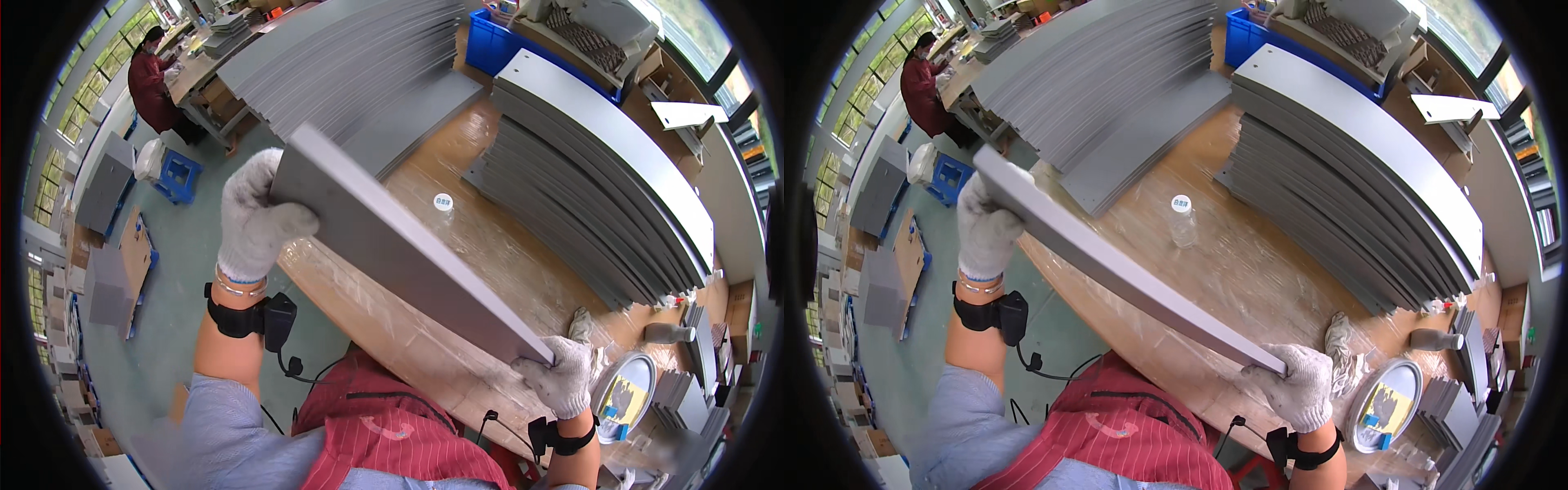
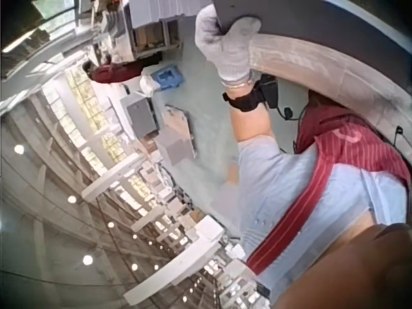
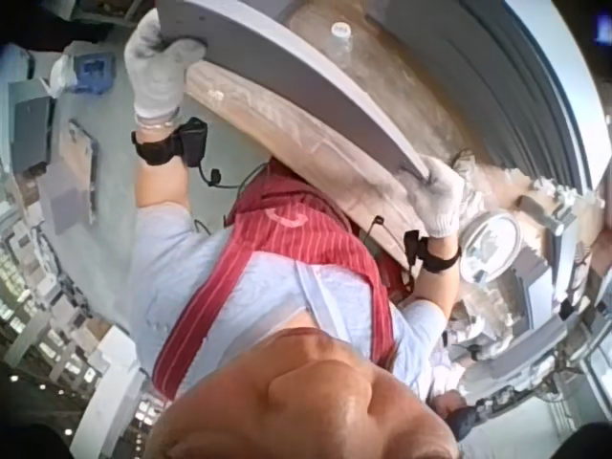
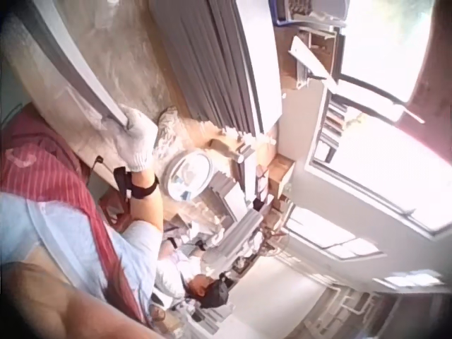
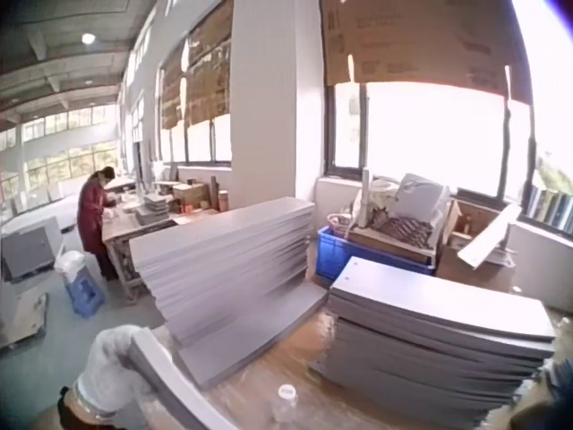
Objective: The person sands the edges of a grey metal panel using a blue sanding block and then wipes the surface with a white cloth. They repeat this process on multiple panels, stacking the finished ones on the table. The person wears white gloves and a red apron while working at a wooden workbench.
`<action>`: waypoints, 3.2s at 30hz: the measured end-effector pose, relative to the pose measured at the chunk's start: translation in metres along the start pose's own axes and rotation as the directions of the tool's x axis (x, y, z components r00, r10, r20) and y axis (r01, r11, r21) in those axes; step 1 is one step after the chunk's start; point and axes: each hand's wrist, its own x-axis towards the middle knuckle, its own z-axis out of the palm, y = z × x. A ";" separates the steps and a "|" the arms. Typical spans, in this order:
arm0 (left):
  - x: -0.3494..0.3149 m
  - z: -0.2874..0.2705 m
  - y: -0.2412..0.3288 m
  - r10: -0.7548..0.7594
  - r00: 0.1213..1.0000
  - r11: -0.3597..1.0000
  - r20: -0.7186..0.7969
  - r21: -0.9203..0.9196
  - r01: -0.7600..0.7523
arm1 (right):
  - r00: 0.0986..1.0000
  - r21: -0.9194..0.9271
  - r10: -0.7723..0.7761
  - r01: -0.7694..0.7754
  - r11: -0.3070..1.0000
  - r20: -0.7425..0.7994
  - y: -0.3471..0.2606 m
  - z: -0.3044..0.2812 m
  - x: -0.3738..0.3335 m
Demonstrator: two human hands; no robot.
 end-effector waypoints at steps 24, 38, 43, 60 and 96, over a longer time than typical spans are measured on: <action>-0.005 -0.147 -0.155 -0.729 0.540 0.513 0.421 -0.187 0.838 | 0.885 0.709 0.352 -0.035 0.705 -0.306 -0.145 0.198 0.295; 0.053 -0.174 -0.220 -0.871 0.488 0.488 -0.060 -0.226 0.843 | 0.773 0.665 0.486 -0.114 0.738 -0.407 -0.054 0.292 0.405; 0.018 -0.193 -0.229 -0.891 0.368 0.453 -0.266 -0.461 0.763 | 0.786 0.299 0.555 -0.479 0.826 -0.274 -0.085 0.276 0.418; 0.053 -0.182 -0.248 -0.994 0.075 0.077 -0.079 -0.027 0.997 | 0.949 0.149 0.304 -0.313 0.938 0.079 -0.100 0.304 0.327; 0.216 0.161 -0.104 -0.302 0.925 0.856 0.230 0.493 0.157 | 0.701 0.951 0.712 -0.192 0.240 -0.039 0.240 0.079 -0.078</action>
